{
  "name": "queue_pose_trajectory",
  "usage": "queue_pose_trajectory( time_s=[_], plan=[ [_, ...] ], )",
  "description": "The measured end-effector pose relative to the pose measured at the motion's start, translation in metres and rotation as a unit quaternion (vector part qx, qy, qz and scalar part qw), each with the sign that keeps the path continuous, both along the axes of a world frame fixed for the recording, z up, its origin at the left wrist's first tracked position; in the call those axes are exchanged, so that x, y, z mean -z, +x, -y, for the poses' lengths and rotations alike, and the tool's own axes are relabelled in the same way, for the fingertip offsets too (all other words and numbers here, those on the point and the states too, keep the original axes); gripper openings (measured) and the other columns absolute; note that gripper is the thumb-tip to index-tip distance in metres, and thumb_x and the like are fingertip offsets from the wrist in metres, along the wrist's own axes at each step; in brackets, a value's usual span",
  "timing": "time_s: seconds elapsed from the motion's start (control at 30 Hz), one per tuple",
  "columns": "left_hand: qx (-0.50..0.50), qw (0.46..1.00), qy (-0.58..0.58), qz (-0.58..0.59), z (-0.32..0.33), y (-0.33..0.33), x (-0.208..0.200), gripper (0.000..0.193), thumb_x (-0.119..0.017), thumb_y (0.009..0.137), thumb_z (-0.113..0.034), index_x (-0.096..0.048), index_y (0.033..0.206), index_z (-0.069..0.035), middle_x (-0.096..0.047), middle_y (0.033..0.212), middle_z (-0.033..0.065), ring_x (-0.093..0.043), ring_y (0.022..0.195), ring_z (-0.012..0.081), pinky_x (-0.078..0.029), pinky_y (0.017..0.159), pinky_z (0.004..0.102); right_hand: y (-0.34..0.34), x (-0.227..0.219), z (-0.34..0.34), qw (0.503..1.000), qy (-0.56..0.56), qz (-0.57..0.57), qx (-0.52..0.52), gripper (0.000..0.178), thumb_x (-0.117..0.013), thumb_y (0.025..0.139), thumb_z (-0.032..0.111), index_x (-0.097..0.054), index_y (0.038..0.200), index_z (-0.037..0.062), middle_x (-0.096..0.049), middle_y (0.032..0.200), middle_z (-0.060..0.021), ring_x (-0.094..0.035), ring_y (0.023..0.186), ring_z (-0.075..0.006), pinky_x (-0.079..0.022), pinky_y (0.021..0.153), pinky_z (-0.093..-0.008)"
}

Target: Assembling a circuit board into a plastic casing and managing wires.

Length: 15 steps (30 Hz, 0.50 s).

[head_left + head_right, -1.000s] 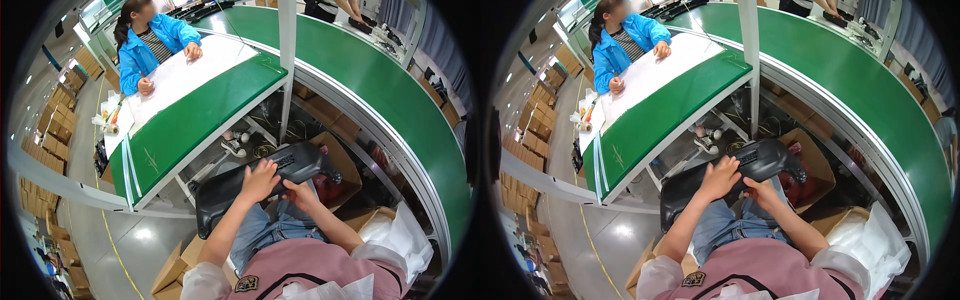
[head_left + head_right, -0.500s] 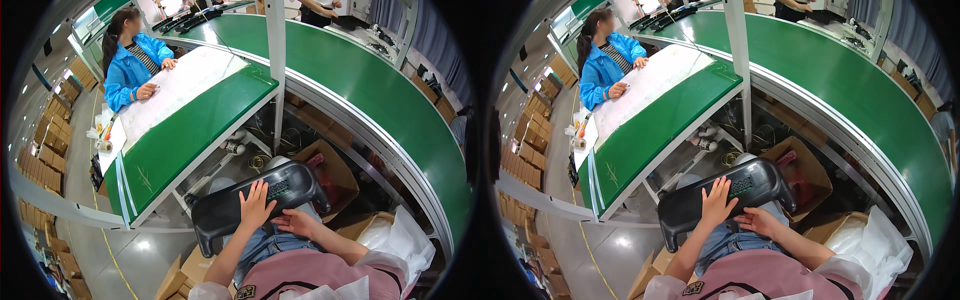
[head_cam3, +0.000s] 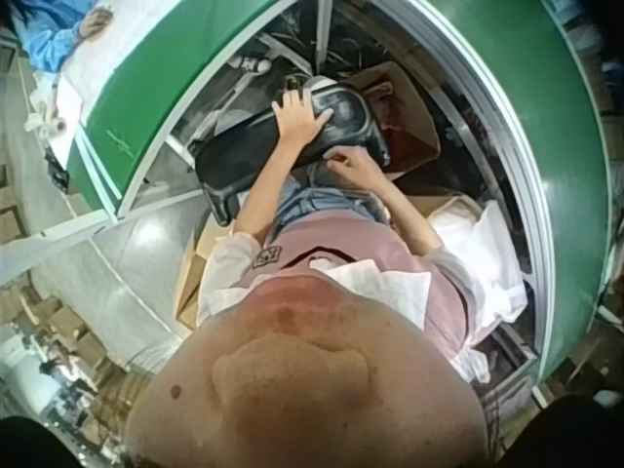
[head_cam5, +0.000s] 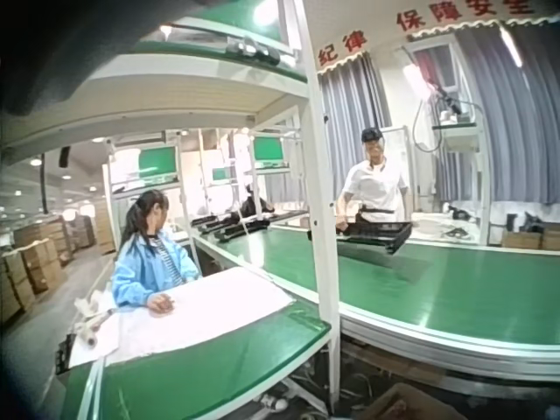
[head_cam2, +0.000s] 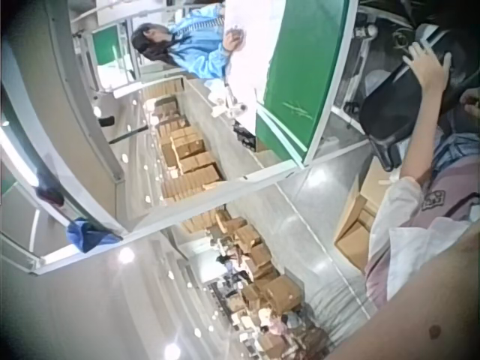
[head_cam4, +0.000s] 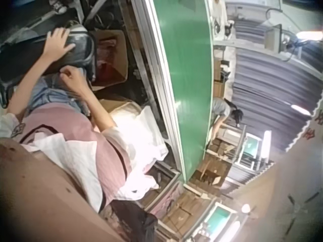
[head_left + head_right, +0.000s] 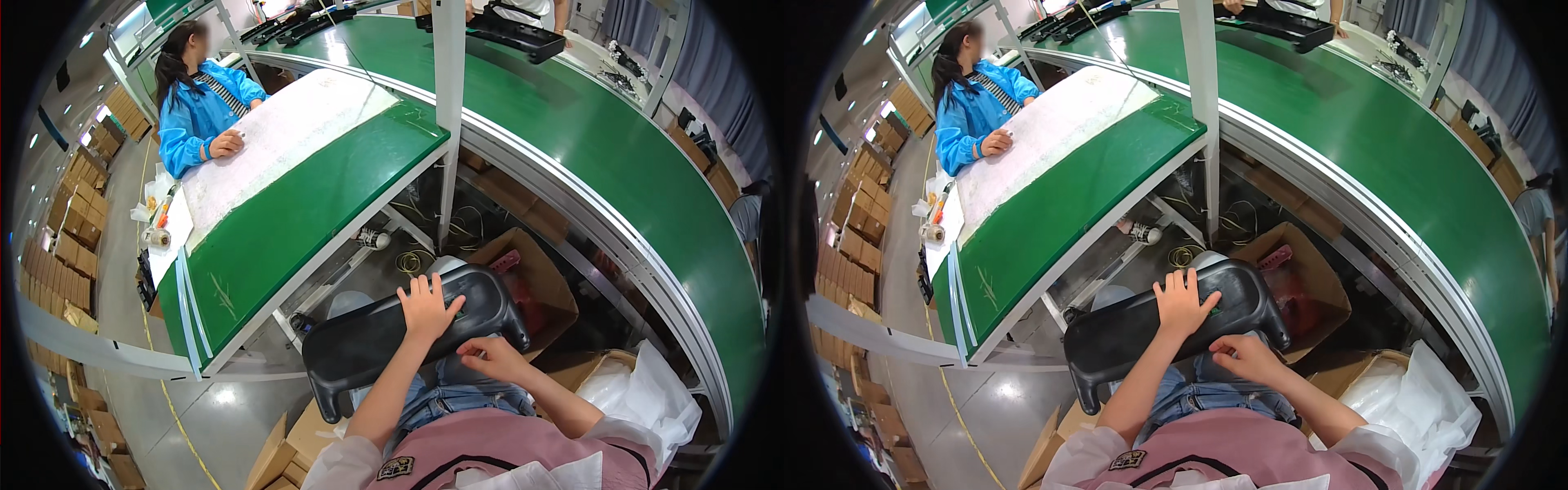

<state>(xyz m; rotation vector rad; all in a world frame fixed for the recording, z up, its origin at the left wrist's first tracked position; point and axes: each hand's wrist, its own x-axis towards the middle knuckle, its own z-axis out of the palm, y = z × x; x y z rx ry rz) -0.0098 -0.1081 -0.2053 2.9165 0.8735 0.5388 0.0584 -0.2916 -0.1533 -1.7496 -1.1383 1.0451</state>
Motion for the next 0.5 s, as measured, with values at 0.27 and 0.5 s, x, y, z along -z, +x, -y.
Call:
queue_pose_trajectory(
  time_s=[0.27,0.5],
  plan=[
    [0.012,0.996,-0.085,-0.008,-0.030,0.016,0.002,0.056,-0.059,0.084,-0.055,-0.057,0.107,-0.004,-0.057,0.100,0.0125,-0.054,0.099,0.0289,-0.041,0.079,0.0453,0.022,-0.011,-0.017,0.989,0.056,0.103,0.089,0.021,-0.067,0.083,0.011,-0.068,0.103,0.0018,-0.069,0.090,-0.0125,-0.068,0.080,-0.0241,-0.053,0.071,-0.0329],
    [0.004,0.996,-0.083,0.029,-0.027,0.008,0.012,0.061,-0.059,0.084,-0.058,-0.058,0.112,-0.004,-0.058,0.102,0.0119,-0.055,0.100,0.0281,-0.043,0.080,0.0444,0.057,-0.002,-0.029,0.886,0.136,0.389,0.212,0.040,-0.072,0.080,0.013,-0.060,0.116,0.0028,-0.062,0.100,-0.0147,-0.063,0.090,-0.0296,-0.051,0.080,-0.0361]
  ],
)
